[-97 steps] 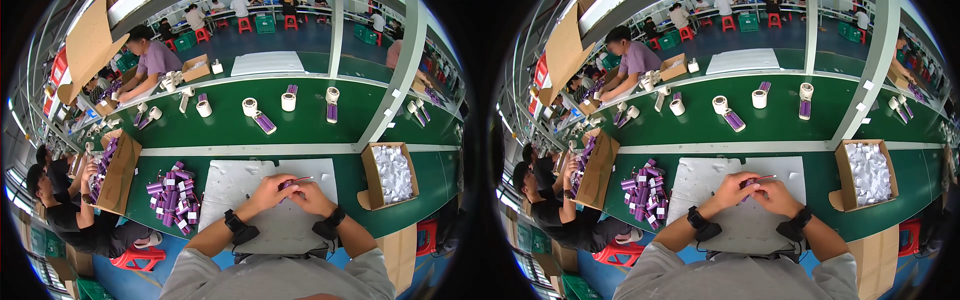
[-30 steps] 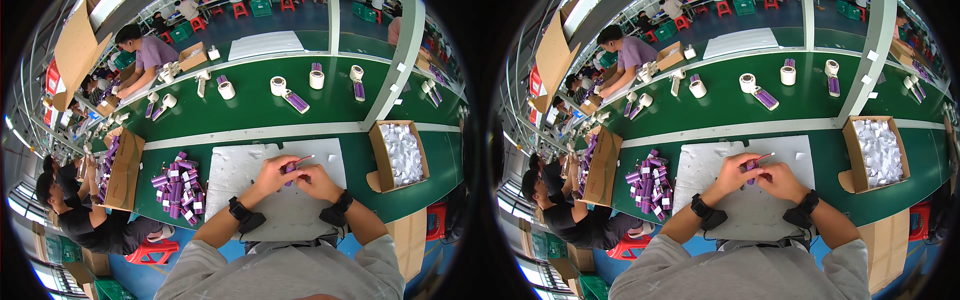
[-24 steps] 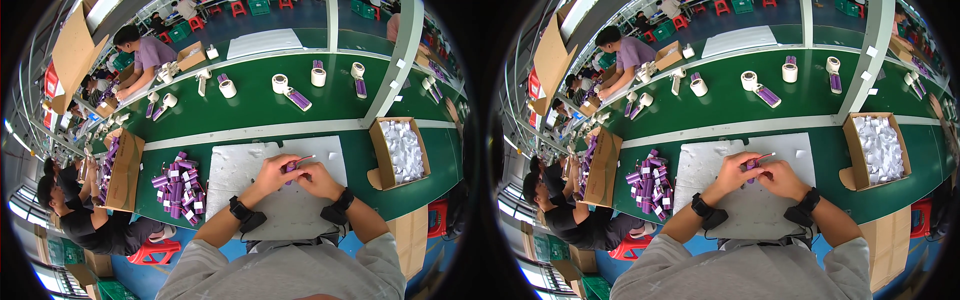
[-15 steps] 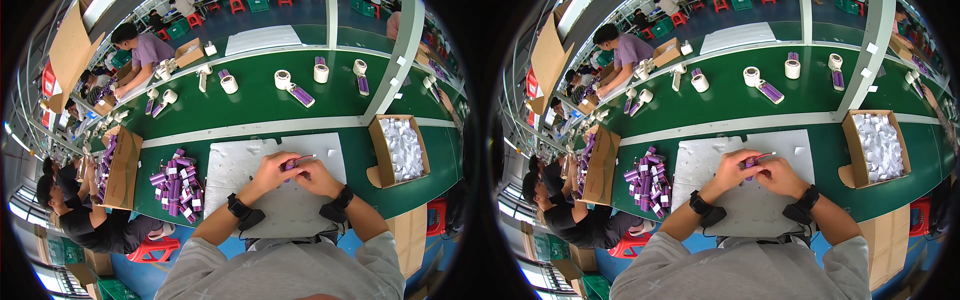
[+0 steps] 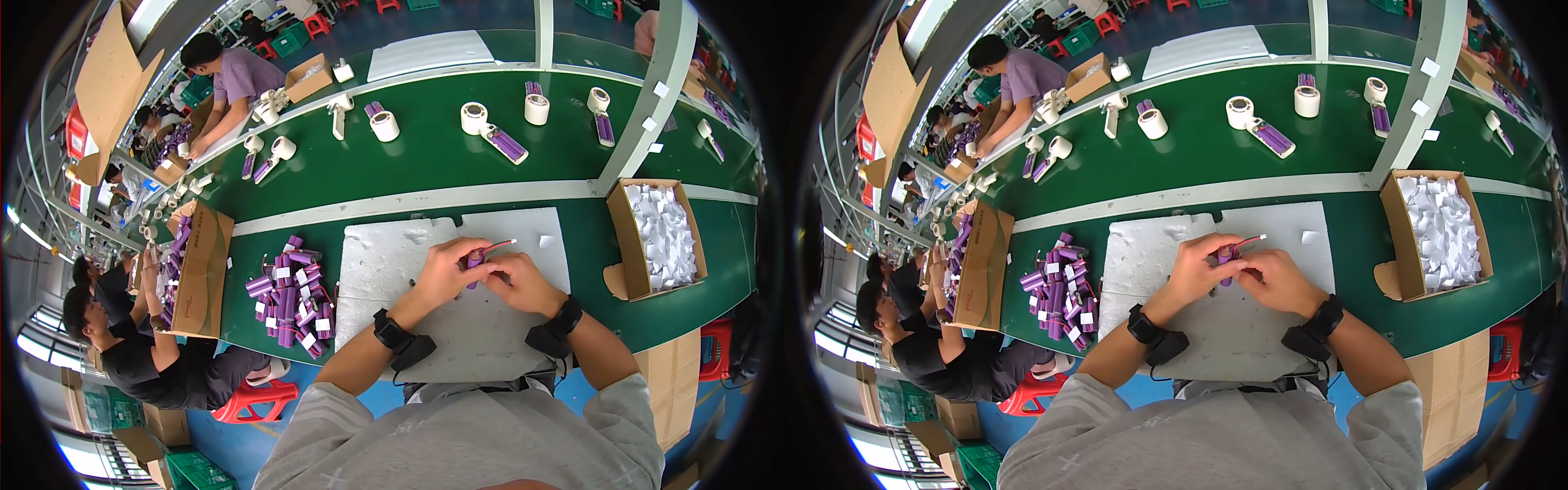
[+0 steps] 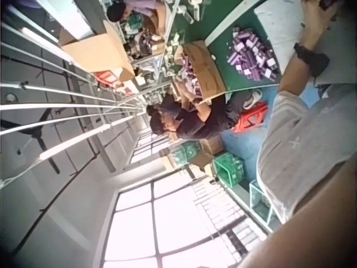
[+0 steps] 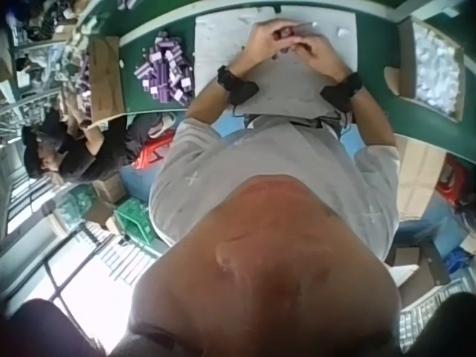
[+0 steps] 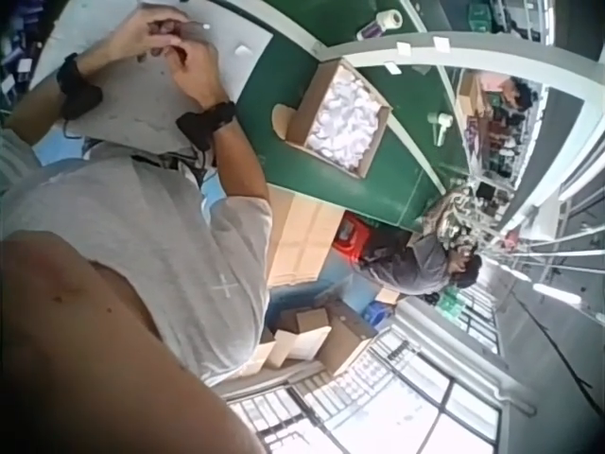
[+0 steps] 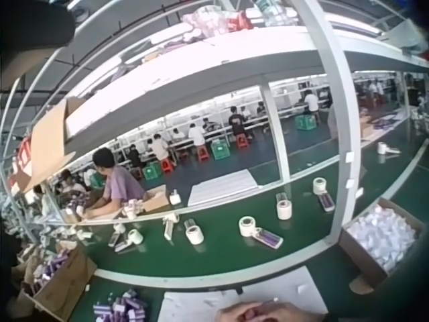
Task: The person assembles a handheld fan by connecting a circuit board to a battery pack and inserting them into the housing, then repeats the process with a second unit after taping another battery pack.
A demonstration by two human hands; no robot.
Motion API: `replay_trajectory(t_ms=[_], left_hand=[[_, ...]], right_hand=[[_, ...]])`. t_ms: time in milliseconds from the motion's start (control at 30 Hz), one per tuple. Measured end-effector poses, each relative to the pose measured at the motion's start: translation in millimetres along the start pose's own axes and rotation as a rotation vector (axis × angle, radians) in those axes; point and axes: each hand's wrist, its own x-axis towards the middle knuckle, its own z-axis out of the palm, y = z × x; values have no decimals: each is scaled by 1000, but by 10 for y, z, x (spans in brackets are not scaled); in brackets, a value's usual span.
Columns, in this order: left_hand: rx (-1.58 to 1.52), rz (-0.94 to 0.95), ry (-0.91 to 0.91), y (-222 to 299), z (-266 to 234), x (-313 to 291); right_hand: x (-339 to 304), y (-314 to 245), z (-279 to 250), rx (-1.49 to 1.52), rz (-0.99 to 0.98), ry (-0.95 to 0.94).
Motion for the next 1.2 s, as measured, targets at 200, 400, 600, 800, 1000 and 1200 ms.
replay_trajectory(t_ms=[200, 400, 600, 800, 1000, 1200], left_hand=[[22, 35, -10, 23, 27, 2], [-138, -94, 61, 3, 41, 19], [-438, -278, 275, -140, -21, -20], [-359, -239, 260, -219, 117, -50], [-224, -131, 99, -97, 107, 73], [-22, -50, -30, 153, -29, 261]], right_hand=[[10, 30, -2, -62, 30, 20], [17, -26, -43, 0, 104, 102], [47, 62, -472, 310, -79, 1089], [36, 71, -399, 341, 297, 595], [-10, -131, -29, 210, 183, -28], [27, 100, 40, 313, 218, 109]])
